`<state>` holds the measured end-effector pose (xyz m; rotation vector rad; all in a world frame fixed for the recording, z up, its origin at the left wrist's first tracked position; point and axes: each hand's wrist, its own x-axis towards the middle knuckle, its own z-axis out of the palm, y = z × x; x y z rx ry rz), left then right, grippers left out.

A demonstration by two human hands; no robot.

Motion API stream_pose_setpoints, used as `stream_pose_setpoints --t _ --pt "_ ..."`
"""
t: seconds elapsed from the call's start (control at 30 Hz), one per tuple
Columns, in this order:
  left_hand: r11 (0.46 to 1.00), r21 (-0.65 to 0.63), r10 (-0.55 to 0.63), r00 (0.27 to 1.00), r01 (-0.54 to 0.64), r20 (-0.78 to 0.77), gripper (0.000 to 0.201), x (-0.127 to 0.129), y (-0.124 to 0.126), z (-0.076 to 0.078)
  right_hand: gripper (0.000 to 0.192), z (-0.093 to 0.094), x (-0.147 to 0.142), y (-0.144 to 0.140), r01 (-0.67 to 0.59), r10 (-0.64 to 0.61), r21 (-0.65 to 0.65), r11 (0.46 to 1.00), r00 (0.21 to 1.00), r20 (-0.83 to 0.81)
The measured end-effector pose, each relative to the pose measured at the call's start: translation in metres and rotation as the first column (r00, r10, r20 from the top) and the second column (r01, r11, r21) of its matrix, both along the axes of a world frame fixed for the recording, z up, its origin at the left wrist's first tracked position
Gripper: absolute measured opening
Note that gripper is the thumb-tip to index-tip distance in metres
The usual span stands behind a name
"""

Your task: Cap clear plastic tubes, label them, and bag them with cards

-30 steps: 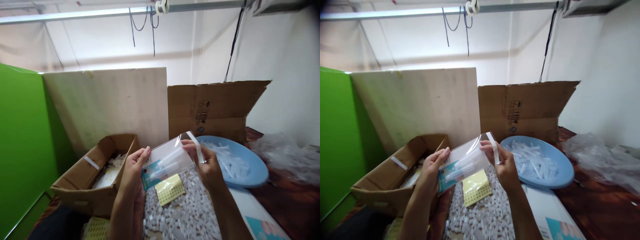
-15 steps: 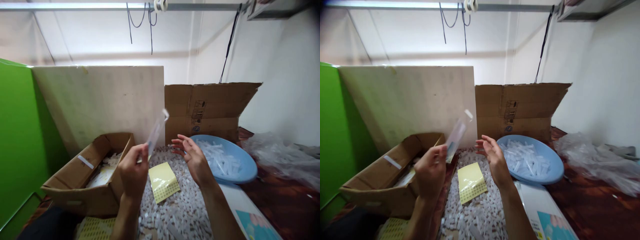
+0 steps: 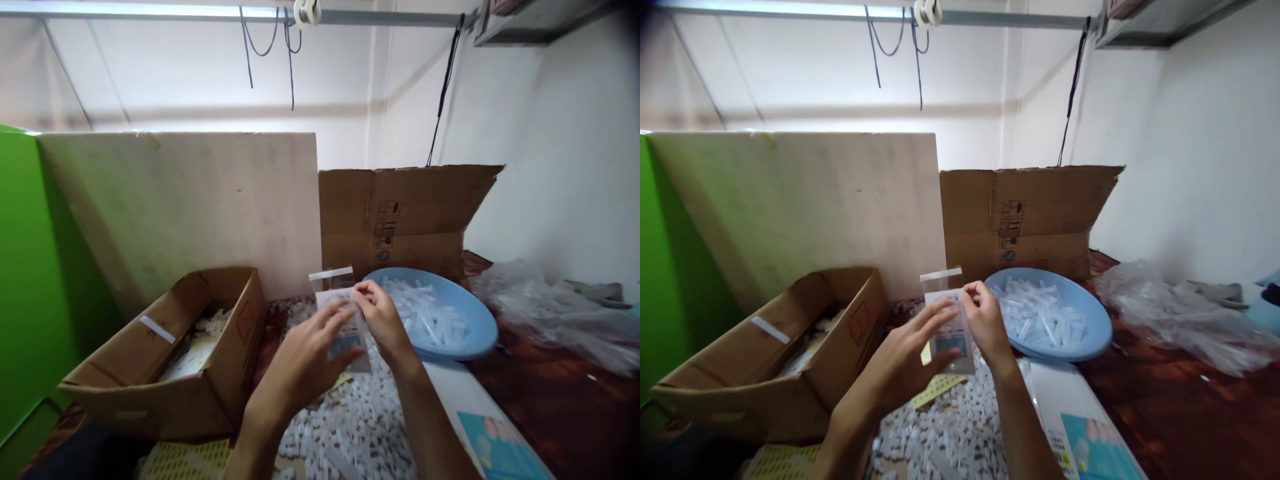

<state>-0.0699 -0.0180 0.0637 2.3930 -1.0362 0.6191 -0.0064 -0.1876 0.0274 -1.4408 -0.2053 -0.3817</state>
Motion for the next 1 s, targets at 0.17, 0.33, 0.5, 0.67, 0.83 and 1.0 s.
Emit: stream_pose_setpoints --t 0.17,0.33,0.5,0.67,0.83,1.0 --pt "0.946 -0.254 0.223 0.973 -0.203 0.054 0.040 0.011 0.015 -0.004 0.017 0.008 -0.013 0.021 -0.090 0.097 -0.073 0.993 0.990 0.097" --pt "0.925 -0.328 0.215 0.976 -0.192 0.037 0.036 0.025 0.022 -0.002 0.010 0.011 -0.019 0.041 -0.223 0.225 -0.036 0.974 0.971 0.081" --pt "0.929 -0.333 0.194 0.979 -0.164 0.059 0.033 0.035 0.020 -0.009 0.020 0.009 -0.015 0.041 -0.167 0.176 -0.082 0.983 0.977 0.121" --pt "0.943 -0.278 0.232 0.959 -0.182 0.160 0.027 0.038 0.016 -0.012 0.024 0.011 -0.015 0.033 -0.117 0.157 -0.244 0.963 0.976 0.149" --pt "0.945 -0.267 0.236 0.959 -0.188 0.160 0.023 0.036 0.013 -0.013 0.021 0.011 -0.016 0.027 -0.079 0.174 -0.407 0.910 0.964 0.201" --pt "0.967 -0.198 0.208 0.946 -0.161 0.249 0.022 0.035 0.012 -0.015 0.020 0.009 -0.015 0.024 0.040 0.177 -0.623 0.781 0.943 0.283"
